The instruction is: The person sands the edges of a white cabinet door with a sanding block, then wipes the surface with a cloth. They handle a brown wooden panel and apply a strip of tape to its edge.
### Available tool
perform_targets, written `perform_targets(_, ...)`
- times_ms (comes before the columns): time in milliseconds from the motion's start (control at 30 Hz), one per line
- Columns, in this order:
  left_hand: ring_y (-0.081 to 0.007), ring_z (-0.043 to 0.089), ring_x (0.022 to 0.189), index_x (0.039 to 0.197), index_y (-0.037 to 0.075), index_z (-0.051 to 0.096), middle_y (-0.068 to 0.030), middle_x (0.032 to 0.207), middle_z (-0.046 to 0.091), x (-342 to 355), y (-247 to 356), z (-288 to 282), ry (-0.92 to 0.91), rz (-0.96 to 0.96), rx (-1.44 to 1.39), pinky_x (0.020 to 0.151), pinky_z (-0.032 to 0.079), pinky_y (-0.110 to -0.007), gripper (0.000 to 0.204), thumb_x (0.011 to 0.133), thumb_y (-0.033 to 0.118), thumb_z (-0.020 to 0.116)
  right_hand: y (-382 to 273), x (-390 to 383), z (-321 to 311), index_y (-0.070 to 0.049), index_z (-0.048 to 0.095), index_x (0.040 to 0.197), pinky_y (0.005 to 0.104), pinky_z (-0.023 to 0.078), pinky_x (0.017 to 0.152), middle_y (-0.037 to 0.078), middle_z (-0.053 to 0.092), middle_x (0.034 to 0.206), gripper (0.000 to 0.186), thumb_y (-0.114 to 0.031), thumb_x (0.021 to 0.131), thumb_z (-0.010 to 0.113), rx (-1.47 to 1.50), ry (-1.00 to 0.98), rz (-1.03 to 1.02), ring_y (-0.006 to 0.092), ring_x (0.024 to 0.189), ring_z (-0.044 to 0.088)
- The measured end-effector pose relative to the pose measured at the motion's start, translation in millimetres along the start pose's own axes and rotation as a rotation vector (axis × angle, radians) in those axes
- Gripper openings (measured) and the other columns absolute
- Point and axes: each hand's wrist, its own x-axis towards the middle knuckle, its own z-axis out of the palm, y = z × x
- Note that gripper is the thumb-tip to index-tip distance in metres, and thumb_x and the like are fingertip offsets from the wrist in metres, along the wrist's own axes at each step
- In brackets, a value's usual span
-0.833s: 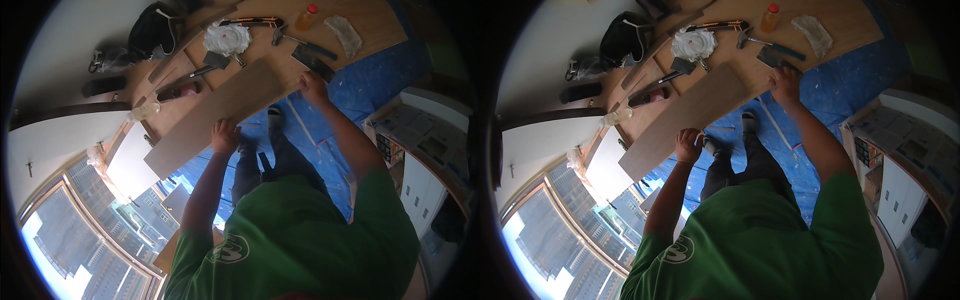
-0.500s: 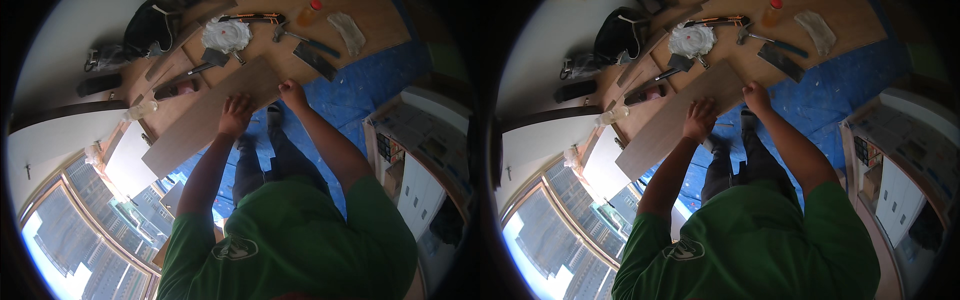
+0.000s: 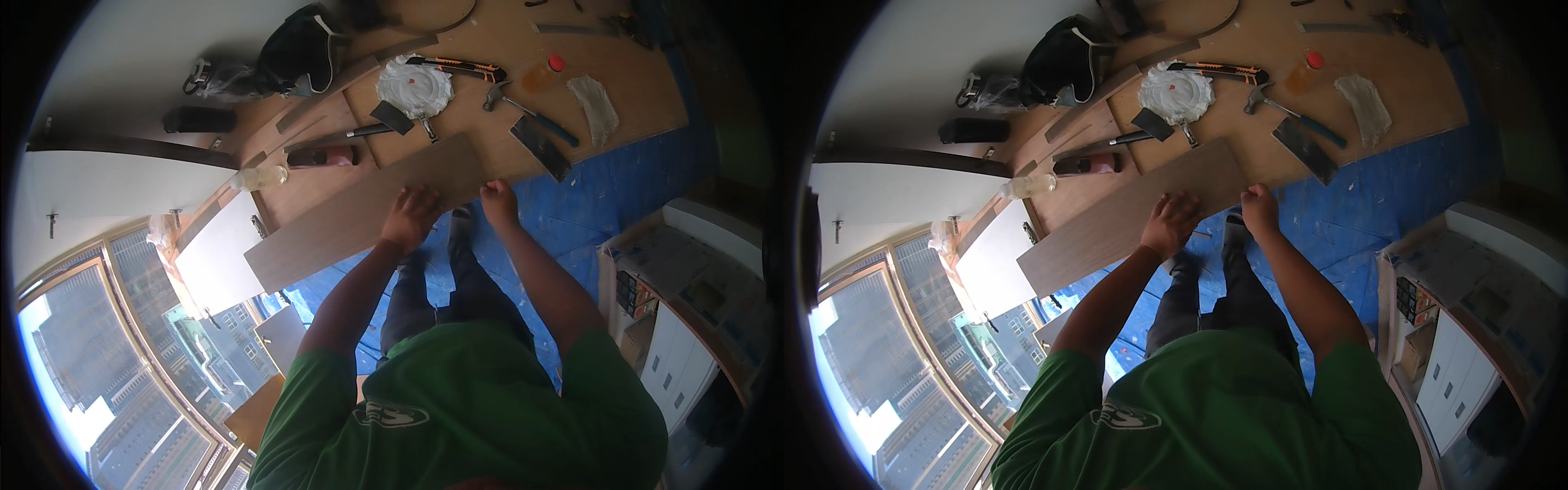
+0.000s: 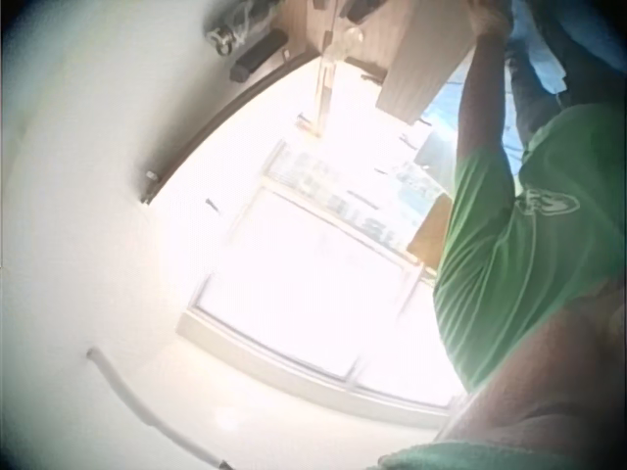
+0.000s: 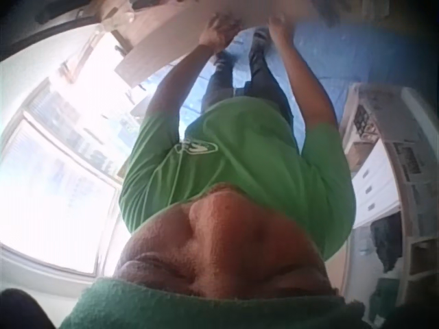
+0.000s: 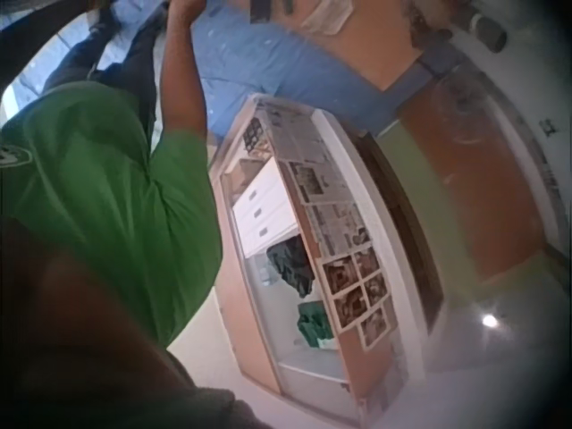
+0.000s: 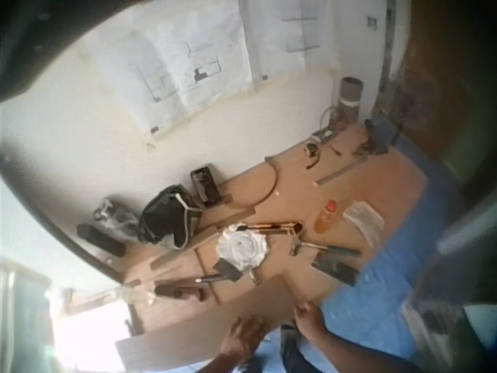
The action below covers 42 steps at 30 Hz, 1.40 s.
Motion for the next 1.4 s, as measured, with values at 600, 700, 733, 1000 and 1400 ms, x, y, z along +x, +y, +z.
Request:
perform_targets(600, -0.0356, 0.063, 0.122, 0.119, 0.005, 0.070, -0.0181, 0.122, 0.071, -176.6, 69.5, 54.1, -0.616, -0.523, -0.596, 0.106, 0.049, -0.044, 0.036, 0.093, 0.030, 0.069, 152.4, -139.2, -151.2, 0.002, 0.073, 0.085, 0.0497, 0.058, 0.075, 0.024, 0.073, 0.085, 0.030, -0.026, 0.093, 0.064, -0.595, -0.600, 0.216, 0.0393, 0.082, 0.074)
perform_targets(700, -0.0357, 0.063, 0.124, 0.122, 0.005, 0.069, -0.0185, 0.124, 0.071, -197.7, 66.8, 58.0, -0.655, -0.586, -0.705, 0.107, 0.049, -0.044, 0.040, 0.093, 0.033, 0.068, 225.0, -152.7, -164.0, -0.004, 0.077, 0.088, 0.0498, 0.058, 0.078, 0.019, 0.074, 0.085, 0.025, -0.027, 0.093, 0.067, -0.934, -0.746, 0.162, 0.0352, 0.082, 0.075)
perform_targets(733, -0.0357, 0.063, 0.125, 0.124, 0.005, 0.068, -0.0186, 0.125, 0.071, -210.5, 59.3, 58.4, -0.667, -0.622, -0.712, 0.107, 0.049, -0.044, 0.042, 0.093, 0.034, 0.068, 233.5, -155.5, -175.6, -0.005, 0.078, 0.091, 0.0493, 0.058, 0.078, 0.019, 0.074, 0.088, 0.025, -0.027, 0.093, 0.067, -0.897, -0.633, 0.143, 0.0357, 0.084, 0.075)
perform_targets(1000, -0.0359, 0.061, 0.130, 0.134, 0.005, 0.066, -0.0198, 0.130, 0.070, -350.4, -40.5, 10.5, -0.604, -0.949, -0.576, 0.109, 0.048, -0.043, 0.054, 0.094, 0.041, 0.065, 158.2, -86.0, -165.4, -0.004, 0.069, 0.122, 0.0460, 0.058, 0.075, 0.018, 0.074, 0.105, 0.045, -0.030, 0.087, 0.078, -0.398, -0.409, 0.147, 0.0329, 0.085, 0.073)
perform_targets(1400, -0.0268, 0.073, 0.106, 0.113, -0.001, 0.075, -0.0179, 0.117, 0.076, -312.7, -22.5, -43.4, -0.598, -0.922, -0.767, 0.089, 0.058, -0.041, 0.042, 0.098, 0.038, 0.064, 160.1, -131.3, -196.8, -0.005, 0.071, 0.111, 0.0444, 0.058, 0.073, 0.021, 0.075, 0.099, 0.035, -0.034, 0.092, 0.073, -0.286, -0.229, 0.464, 0.0326, 0.081, 0.074)
